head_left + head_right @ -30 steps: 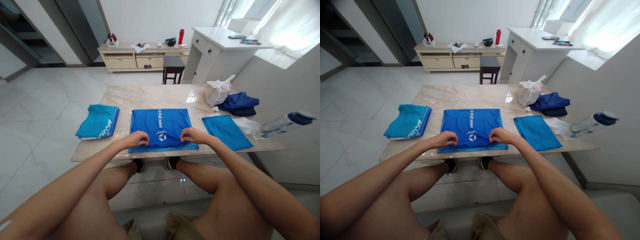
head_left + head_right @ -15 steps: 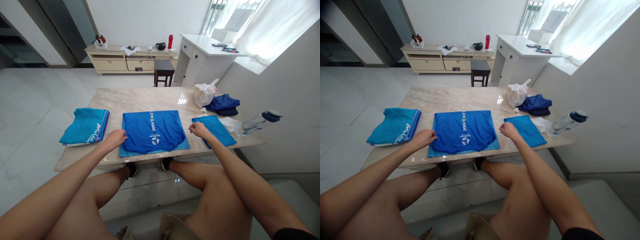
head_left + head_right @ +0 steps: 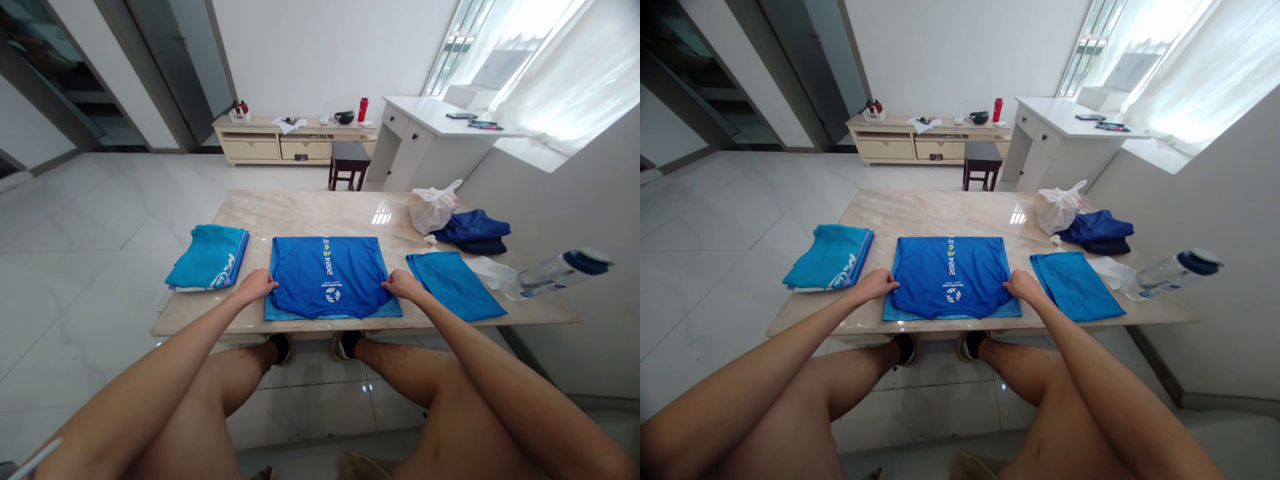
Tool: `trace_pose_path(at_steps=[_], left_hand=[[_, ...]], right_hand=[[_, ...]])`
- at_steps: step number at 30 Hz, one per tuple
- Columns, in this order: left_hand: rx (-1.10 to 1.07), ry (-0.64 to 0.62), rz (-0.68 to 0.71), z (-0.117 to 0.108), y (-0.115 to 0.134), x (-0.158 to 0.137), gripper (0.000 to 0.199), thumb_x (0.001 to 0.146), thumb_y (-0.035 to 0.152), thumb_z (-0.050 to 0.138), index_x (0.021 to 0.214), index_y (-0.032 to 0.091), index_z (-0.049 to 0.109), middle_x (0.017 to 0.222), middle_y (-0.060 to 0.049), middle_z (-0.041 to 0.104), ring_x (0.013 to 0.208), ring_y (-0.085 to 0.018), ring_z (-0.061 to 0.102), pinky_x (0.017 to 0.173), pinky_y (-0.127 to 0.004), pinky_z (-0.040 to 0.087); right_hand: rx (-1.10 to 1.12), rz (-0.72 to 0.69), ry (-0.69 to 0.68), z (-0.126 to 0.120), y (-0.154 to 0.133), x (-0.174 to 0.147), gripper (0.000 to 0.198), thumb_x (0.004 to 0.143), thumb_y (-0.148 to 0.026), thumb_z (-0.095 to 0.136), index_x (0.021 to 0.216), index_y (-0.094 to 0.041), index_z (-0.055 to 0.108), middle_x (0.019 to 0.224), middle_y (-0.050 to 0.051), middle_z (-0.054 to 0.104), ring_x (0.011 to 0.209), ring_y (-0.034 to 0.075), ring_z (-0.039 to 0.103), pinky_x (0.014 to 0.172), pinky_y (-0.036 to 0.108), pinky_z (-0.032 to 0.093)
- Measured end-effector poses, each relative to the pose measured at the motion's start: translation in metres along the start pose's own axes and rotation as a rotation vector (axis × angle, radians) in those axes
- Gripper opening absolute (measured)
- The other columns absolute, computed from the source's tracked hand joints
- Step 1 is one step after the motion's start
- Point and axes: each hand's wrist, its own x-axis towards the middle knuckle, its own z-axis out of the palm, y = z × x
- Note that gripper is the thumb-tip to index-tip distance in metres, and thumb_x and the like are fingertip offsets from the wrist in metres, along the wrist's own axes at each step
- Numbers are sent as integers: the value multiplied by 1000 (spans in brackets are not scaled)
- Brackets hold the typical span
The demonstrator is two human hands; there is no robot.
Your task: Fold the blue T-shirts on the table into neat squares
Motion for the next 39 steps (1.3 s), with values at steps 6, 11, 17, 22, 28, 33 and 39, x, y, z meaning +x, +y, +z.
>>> trace_pose_path(at_steps=[6,11,17,22,28,33,39], left_hand=[[-36,-9,-17,0,-5,1,38,102,40,64,70,20,73,82,-9,82,82,-25,77,70,-30,45],[-77,17,-31,5,-4,4,43,100,52,69,70,21,73,84,-9,83,85,-26,78,70,-30,45],[-92,90,-78,10,0,7,29,94,45,75,81,20,76,98,-13,85,99,-31,79,76,-31,48],[-169,77,-99,8,2,5,30,89,41,80,68,22,70,84,-10,81,94,-29,78,78,-30,49],[-383,23,-160,5,8,8,32,88,41,81,69,21,64,65,-2,67,74,-23,72,70,-29,51],[-562,-20,-188,4,11,5,34,85,46,86,88,21,63,72,3,64,73,-18,68,70,-26,57],[-473,-123,-228,7,3,9,42,80,44,88,63,21,57,57,1,59,60,-18,62,58,-25,49]], right_hand=[[46,3,18,-3,3,6,33,103,-39,77,81,-16,82,85,13,82,84,25,78,70,28,49],[74,29,74,3,-4,1,44,99,-61,77,91,-19,83,89,11,83,90,27,80,70,28,49],[-17,73,205,7,-24,-9,39,102,-56,74,117,-20,80,118,15,84,113,32,79,79,32,53],[37,119,113,5,-26,-9,28,106,-47,71,103,-23,84,114,14,84,114,34,79,81,34,53],[296,147,147,6,-14,7,27,106,-40,71,107,-16,84,108,18,84,112,34,80,85,34,56],[439,171,97,12,-10,16,26,107,-36,70,118,-13,79,95,12,84,85,23,81,69,25,58],[478,226,-60,8,-1,13,27,96,-39,87,88,-17,74,74,6,76,68,21,76,58,26,60]])
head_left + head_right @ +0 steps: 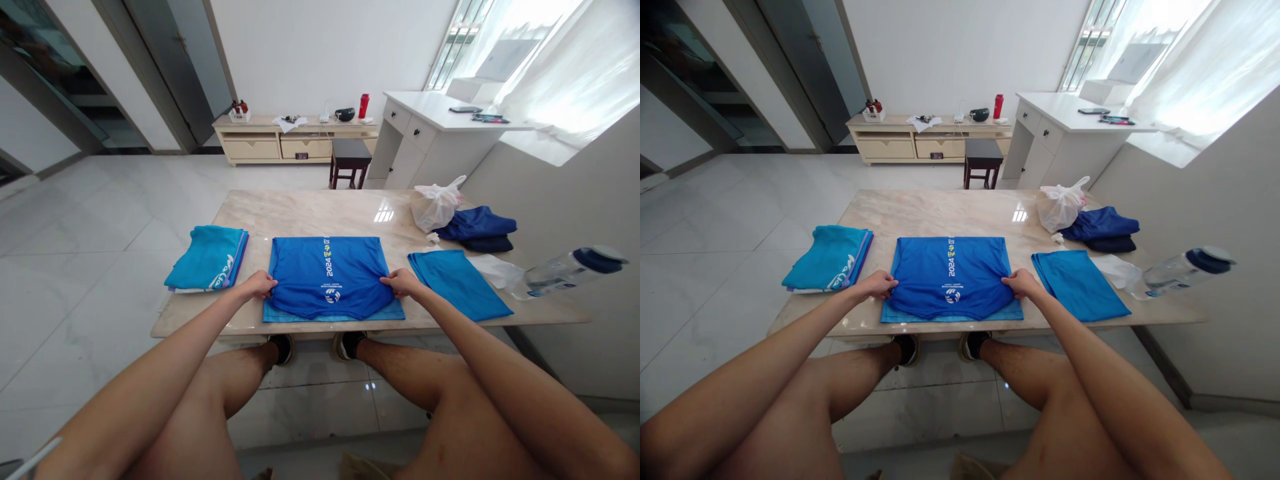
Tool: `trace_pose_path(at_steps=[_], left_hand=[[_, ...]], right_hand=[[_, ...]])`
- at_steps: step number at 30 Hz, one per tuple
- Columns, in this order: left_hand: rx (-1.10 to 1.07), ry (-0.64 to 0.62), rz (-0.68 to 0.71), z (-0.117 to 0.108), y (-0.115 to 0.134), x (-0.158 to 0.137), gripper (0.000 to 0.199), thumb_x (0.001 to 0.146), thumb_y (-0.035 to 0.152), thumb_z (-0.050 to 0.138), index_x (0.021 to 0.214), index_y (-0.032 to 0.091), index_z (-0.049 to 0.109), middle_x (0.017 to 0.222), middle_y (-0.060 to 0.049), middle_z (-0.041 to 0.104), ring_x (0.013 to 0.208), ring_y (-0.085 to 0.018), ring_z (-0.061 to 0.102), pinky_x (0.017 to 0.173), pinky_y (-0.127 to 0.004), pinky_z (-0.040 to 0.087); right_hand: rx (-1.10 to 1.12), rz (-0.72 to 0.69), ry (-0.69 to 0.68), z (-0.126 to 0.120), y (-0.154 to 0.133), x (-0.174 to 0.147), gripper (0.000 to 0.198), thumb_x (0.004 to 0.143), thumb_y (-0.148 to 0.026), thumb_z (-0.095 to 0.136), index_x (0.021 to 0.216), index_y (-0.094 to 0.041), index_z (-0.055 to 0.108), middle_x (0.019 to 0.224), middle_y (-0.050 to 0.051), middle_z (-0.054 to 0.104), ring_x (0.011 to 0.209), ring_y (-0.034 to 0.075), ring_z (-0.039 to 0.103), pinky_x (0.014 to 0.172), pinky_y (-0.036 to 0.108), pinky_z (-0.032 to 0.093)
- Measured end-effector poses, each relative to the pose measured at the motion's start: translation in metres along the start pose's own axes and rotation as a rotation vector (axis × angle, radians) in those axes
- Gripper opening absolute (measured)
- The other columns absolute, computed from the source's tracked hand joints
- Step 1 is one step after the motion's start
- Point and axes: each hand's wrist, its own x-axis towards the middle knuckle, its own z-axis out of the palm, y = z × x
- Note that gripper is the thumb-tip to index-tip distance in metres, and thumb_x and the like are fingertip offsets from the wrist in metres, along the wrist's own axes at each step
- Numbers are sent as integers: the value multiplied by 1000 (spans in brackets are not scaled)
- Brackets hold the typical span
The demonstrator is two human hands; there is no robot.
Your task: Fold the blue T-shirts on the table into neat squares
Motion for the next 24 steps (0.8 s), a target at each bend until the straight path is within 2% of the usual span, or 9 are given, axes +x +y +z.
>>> trace_pose_path(at_steps=[5,7,11,13,15,17,20,24], left_hand=[[166,-42,-35,-3,-8,9,46,83,48,84,54,20,62,56,-5,66,58,-20,65,56,-26,46],[222,-87,-11,-4,-9,9,46,83,51,84,56,20,65,60,-6,70,62,-20,68,57,-25,48],[246,-121,8,-5,-6,6,44,83,56,82,62,20,67,67,-7,75,68,-21,72,60,-24,52],[275,-129,-15,-7,-5,3,47,80,59,84,61,20,67,66,-9,75,65,-22,72,59,-26,53],[328,-123,-34,-12,-4,1,48,74,60,87,59,20,67,61,-10,72,62,-24,71,58,-29,53],[394,-89,-44,-20,-5,-3,44,69,58,90,59,20,68,55,-8,67,61,-26,70,61,-31,53],[487,3,-41,-35,-5,-9,36,71,50,87,61,21,69,53,-7,64,69,-29,73,70,-32,53],[555,110,9,-41,3,-15,23,81,42,81,73,21,75,74,-10,76,90,-31,77,80,-32,51]], right_hand=[[-7,74,-260,-21,4,-11,43,81,-43,103,84,-17,69,83,7,80,82,24,84,71,28,65],[12,73,-298,-26,5,-17,44,78,-42,105,84,-17,69,85,7,82,87,24,85,76,29,66],[55,46,-290,-30,3,-23,36,89,-42,96,86,-15,73,91,10,84,91,22,85,79,28,66],[-51,76,-316,-32,4,-22,36,97,-45,87,83,-14,75,91,13,85,88,22,85,77,29,65],[-218,97,-340,-35,7,-18,42,100,-49,81,80,-13,76,86,16,84,83,24,84,75,32,64],[-340,64,-292,-40,12,-12,43,98,-52,82,78,-14,77,79,16,82,78,26,83,75,36,64],[-392,-5,-117,-50,17,-4,39,97,-48,82,74,-16,77,73,15,81,76,27,82,77,36,64],[-329,-2,3,-58,14,-2,37,104,-38,71,74,-18,77,78,13,83,80,25,82,80,32,63]])
